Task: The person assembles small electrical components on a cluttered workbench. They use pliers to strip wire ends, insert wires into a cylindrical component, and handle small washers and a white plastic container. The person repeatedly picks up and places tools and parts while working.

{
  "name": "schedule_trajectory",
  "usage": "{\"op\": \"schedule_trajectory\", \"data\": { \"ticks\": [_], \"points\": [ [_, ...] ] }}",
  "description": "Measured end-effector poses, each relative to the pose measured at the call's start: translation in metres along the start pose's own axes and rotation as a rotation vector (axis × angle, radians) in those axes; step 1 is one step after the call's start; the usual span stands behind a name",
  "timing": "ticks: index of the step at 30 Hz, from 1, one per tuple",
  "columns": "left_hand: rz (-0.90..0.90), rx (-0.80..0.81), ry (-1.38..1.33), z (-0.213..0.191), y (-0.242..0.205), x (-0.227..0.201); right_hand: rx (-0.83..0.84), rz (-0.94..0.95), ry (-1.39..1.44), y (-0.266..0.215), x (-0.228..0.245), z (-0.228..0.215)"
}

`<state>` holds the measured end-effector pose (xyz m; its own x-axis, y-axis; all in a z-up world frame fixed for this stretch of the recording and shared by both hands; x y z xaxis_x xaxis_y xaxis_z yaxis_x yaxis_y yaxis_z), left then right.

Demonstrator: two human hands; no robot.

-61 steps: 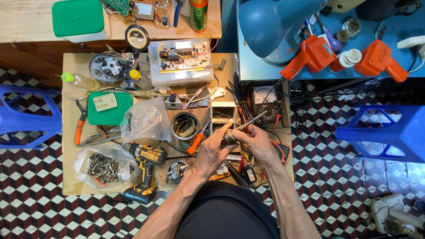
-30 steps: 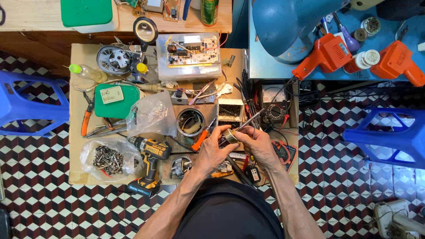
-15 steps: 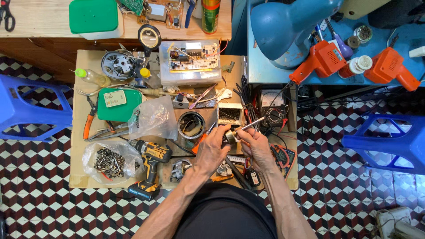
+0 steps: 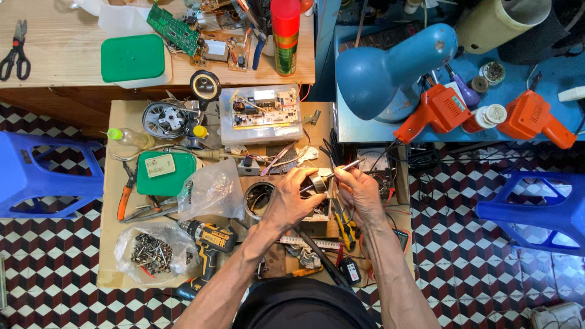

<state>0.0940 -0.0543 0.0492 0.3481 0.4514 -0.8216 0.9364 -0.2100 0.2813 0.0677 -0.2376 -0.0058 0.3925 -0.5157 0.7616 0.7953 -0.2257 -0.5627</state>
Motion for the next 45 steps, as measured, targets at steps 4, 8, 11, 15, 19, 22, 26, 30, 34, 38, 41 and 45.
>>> {"op": "schedule_trajectory", "data": {
  "ticks": [4, 8, 11, 15, 19, 22, 26, 30, 34, 38, 41, 45],
  "points": [
    [-0.577, 0.237, -0.304, 0.017, 0.010, 0.038, -0.008, 0.003, 0.088, 0.018, 0.005, -0.002],
    [-0.849, 0.193, -0.722, 0.037, 0.019, 0.060, 0.066, 0.018, 0.074, 0.028, -0.003, 0.008],
    [-0.955, 0.217, -0.786, 0.045, 0.017, 0.066, 0.012, 0.039, -0.063, 0.035, -0.008, 0.011],
    [-1.040, 0.240, -0.827, 0.044, 0.012, 0.063, -0.013, -0.032, -0.074, 0.042, 0.005, 0.004],
    [-1.148, 0.187, -0.934, 0.043, 0.007, 0.062, -0.398, -0.153, 0.093, 0.047, 0.018, -0.039],
    [-1.293, 0.098, -1.095, 0.041, -0.001, 0.068, -0.434, -0.171, -0.107, 0.035, -0.004, -0.074],
    [-1.426, -0.048, -1.309, 0.042, -0.014, 0.077, -0.372, 0.141, -0.719, 0.018, -0.094, -0.109],
    [-1.458, -0.086, -1.426, 0.040, -0.026, 0.074, -0.264, 0.008, -1.068, 0.024, -0.138, -0.129],
    [-1.450, -0.100, -1.412, 0.031, -0.042, 0.066, -0.253, -0.205, -1.149, 0.012, -0.116, -0.118],
    [-1.371, -0.123, -1.407, 0.025, -0.055, 0.058, -0.364, -0.304, -0.972, -0.033, -0.065, -0.082],
    [-1.282, -0.117, -1.431, 0.022, -0.064, 0.051, -0.380, -0.261, -0.813, -0.071, -0.035, -0.048],
    [-1.197, -0.104, -1.418, 0.017, -0.080, 0.041, -0.235, -0.365, -0.569, -0.099, -0.007, 0.001]
  ]
}}
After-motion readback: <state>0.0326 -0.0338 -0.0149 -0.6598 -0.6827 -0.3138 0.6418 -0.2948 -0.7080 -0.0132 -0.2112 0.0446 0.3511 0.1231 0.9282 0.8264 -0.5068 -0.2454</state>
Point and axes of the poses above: each hand's wrist, its own y-axis towards the middle knuckle, its own z-axis out of the palm, x = y × z, the point moved 4 cm from there along y, towards the middle knuckle, and after that the axes turned 13 degrees about -x, right-handed, at the moved point
